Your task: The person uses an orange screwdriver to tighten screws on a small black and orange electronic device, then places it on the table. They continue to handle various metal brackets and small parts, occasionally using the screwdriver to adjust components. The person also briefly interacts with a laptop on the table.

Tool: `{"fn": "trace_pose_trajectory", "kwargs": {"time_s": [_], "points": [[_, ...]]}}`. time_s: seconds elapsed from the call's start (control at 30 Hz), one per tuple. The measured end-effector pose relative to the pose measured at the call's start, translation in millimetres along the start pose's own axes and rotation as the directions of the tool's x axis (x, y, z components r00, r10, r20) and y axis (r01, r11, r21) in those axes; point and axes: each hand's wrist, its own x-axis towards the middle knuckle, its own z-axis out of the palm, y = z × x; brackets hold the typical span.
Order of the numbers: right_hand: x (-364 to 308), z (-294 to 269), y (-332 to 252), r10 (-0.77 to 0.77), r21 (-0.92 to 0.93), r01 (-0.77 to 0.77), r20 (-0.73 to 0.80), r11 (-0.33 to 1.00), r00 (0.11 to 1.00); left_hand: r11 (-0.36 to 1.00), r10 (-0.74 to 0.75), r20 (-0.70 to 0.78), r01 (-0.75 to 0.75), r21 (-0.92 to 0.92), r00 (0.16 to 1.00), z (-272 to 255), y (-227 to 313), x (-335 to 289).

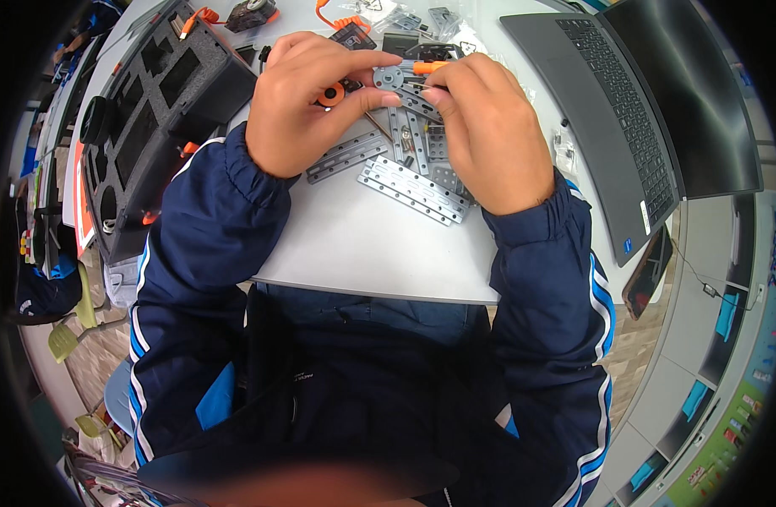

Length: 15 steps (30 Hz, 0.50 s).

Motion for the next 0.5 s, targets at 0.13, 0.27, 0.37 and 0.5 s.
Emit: {"fn": "trace_pose_trajectory", "kwargs": {"time_s": [0.13,0.27,0.37,0.5], "points": [[-2.3,0.7,0.8,0.020,0.072,-0.018,-0.032,0.997,0.999,1.000,0.008,0.002,-0.008,0.003,1.000,0.0,0.9,0.3],[-2.7,-0.7,-2.3,0.081,0.081,-0.079,-0.019,0.994,0.997,1.000,-0.007,0.021,0.008,-0.004,1.000,-0.2,2.4,-0.1],[-2.9,-1.9,-5.9,0.118,0.078,-0.118,0.002,0.990,0.993,1.000,-0.001,0.008,0.001,-0.006,1.000,0.3,1.7,0.0],[-0.5,-0.9,-4.6,0.015,0.050,-0.015,-0.014,0.999,1.000,1.000,0.010,-0.014,-0.010,0.005,1.000,1.2,-0.3,0.6]]}}
